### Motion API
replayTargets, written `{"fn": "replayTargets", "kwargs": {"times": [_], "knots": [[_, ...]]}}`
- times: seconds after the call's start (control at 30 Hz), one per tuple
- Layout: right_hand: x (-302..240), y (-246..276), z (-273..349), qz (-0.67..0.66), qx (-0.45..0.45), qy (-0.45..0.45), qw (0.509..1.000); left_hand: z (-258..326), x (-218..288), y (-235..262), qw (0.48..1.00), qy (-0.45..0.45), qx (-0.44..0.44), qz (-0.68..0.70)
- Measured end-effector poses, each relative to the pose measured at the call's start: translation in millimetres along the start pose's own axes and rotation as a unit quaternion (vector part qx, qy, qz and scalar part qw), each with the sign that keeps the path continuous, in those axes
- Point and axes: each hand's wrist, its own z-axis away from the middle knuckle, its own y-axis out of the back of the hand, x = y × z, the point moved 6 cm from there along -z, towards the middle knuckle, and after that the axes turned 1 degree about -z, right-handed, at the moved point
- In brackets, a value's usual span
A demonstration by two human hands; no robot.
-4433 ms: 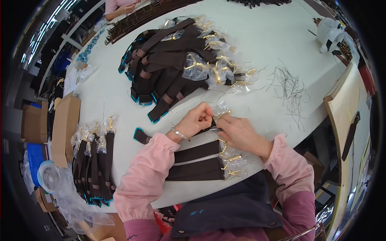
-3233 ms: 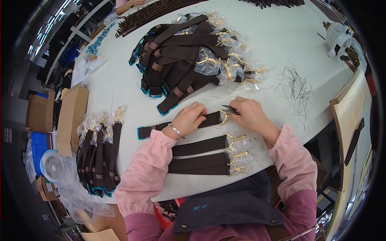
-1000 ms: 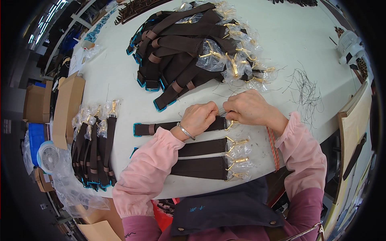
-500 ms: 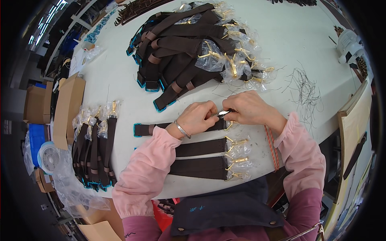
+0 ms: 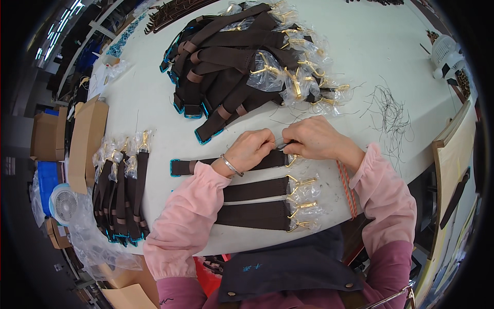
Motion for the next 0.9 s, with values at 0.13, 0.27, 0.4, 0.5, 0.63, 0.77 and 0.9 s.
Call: {"fn": "replayTargets", "kwargs": {"times": [0.13, 0.27, 0.4, 0.5, 0.63, 0.77, 0.9], "knots": [[-2, 1, 0, -0.006, 0.005, 0.000, 1.000, 0, 0, 0, 1.000, 0.004, -0.002, -0.001], [-4, 11, 4, 0.008, 0.051, -0.003, 0.999, 0, 0, 1, 1.000, -0.001, 0.006, -0.001], [-10, 10, 7, 0.013, 0.028, 0.007, 0.999, 0, -2, 0, 1.000, -0.006, 0.015, 0.003], [-10, 4, 5, 0.019, 0.021, 0.003, 1.000, 1, -5, -1, 1.000, 0.002, 0.015, 0.011], [-6, 2, 4, 0.014, 0.034, 0.005, 0.999, 1, -2, 0, 1.000, 0.009, 0.011, 0.004], [-5, -1, 2, 0.012, 0.028, 0.006, 1.000, 1, -4, -1, 1.000, 0.005, 0.013, -0.003], [-6, -1, 2, 0.018, 0.026, 0.014, 0.999, 3, -5, -1, 1.000, 0.011, 0.012, -0.009]]}}
